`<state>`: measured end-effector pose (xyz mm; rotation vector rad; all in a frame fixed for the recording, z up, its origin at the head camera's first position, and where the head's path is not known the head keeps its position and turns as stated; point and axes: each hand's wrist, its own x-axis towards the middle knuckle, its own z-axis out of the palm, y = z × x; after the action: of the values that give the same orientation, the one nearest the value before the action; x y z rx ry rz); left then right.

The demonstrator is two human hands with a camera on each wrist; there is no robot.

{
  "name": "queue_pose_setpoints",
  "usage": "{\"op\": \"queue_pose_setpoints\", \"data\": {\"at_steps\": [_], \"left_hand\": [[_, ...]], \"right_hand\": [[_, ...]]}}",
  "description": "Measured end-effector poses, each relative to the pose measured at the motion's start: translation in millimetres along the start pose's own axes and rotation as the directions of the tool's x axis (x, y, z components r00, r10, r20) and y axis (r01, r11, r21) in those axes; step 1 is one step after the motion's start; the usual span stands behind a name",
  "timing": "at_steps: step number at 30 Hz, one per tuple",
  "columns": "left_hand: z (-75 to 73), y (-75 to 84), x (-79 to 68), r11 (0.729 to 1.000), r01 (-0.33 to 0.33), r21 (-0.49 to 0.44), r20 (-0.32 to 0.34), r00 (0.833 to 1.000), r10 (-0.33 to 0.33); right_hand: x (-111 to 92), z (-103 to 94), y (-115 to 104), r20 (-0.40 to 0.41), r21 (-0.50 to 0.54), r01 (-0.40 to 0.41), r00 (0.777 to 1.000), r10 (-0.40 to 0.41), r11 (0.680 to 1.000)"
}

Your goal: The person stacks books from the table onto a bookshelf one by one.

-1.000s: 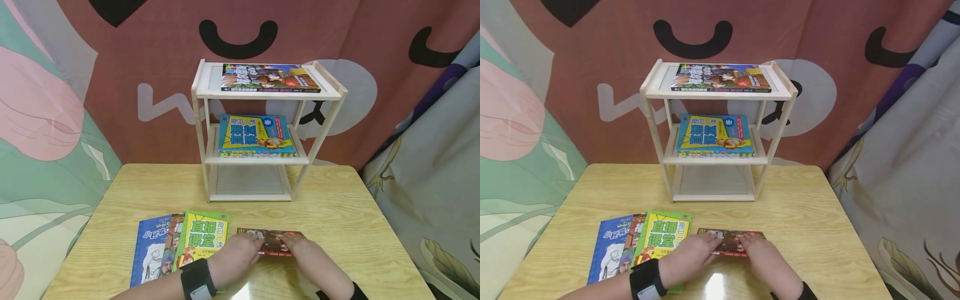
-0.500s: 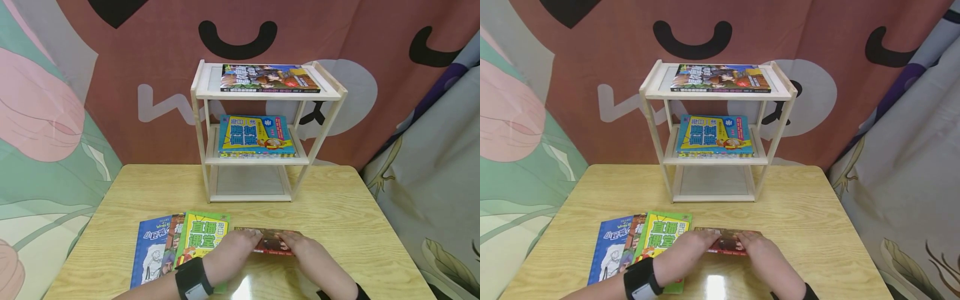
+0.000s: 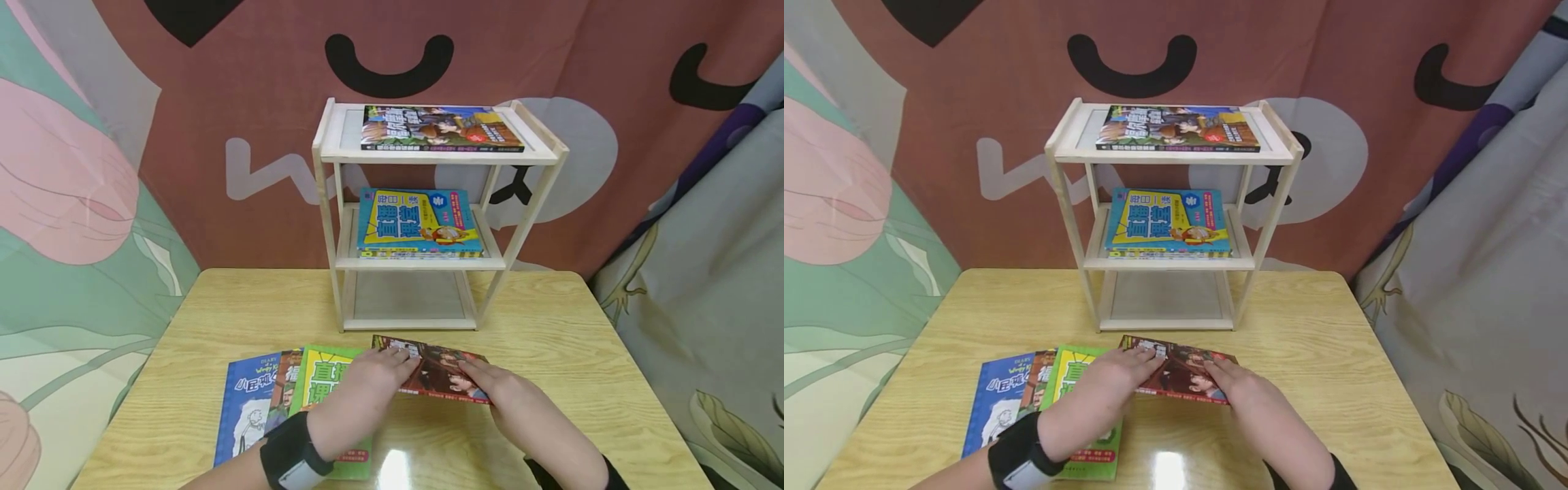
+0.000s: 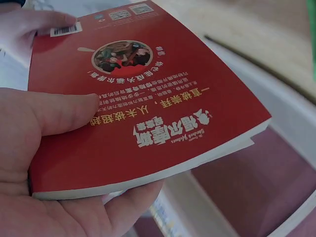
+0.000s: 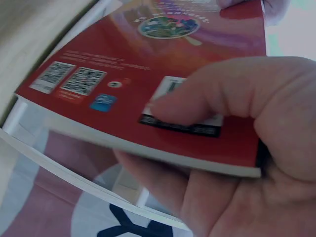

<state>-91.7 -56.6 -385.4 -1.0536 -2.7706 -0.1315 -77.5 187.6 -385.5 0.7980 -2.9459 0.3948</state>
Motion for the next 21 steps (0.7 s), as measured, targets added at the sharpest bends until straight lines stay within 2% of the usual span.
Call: {"op": "queue_pose_setpoints", "data": {"at_steps": [5,9,12,15,18,21], "left_hand": [[-12.5,-0.9,0.8,0.999,-0.001,0.050,-0.088,0.996,0.005],[-25.9,-2.2,3.0,0.998,0.008,0.069,-0.142,0.990,0.001],[-36.0,-4.7,5.4,0.998,0.007,0.069,-0.227,0.974,0.009],[-44.8,-7.9,9.5,0.998,-0.007,0.062,-0.344,0.938,0.028],[-52.3,-11.1,14.1,0.997,-0.022,0.071,-0.453,0.890,0.052],[-59.3,-14.0,18.3,0.994,-0.015,0.108,-0.535,0.842,0.071]], "right_hand": [[3.9,-10.0,0.1,-0.141,-0.036,0.078,0.987,-0.082,0.996],[10.5,-19.7,0.5,-0.247,-0.090,0.126,0.958,-0.145,0.988],[16.1,-28.1,-0.5,-0.318,-0.128,0.133,0.933,-0.168,0.983],[20.6,-36.8,-2.9,-0.379,-0.153,0.118,0.910,-0.169,0.981],[25.4,-46.0,-5.8,-0.425,-0.172,0.100,0.890,-0.165,0.980],[31.0,-55.6,-7.7,-0.474,-0.190,0.099,0.862,-0.180,0.977]]}}
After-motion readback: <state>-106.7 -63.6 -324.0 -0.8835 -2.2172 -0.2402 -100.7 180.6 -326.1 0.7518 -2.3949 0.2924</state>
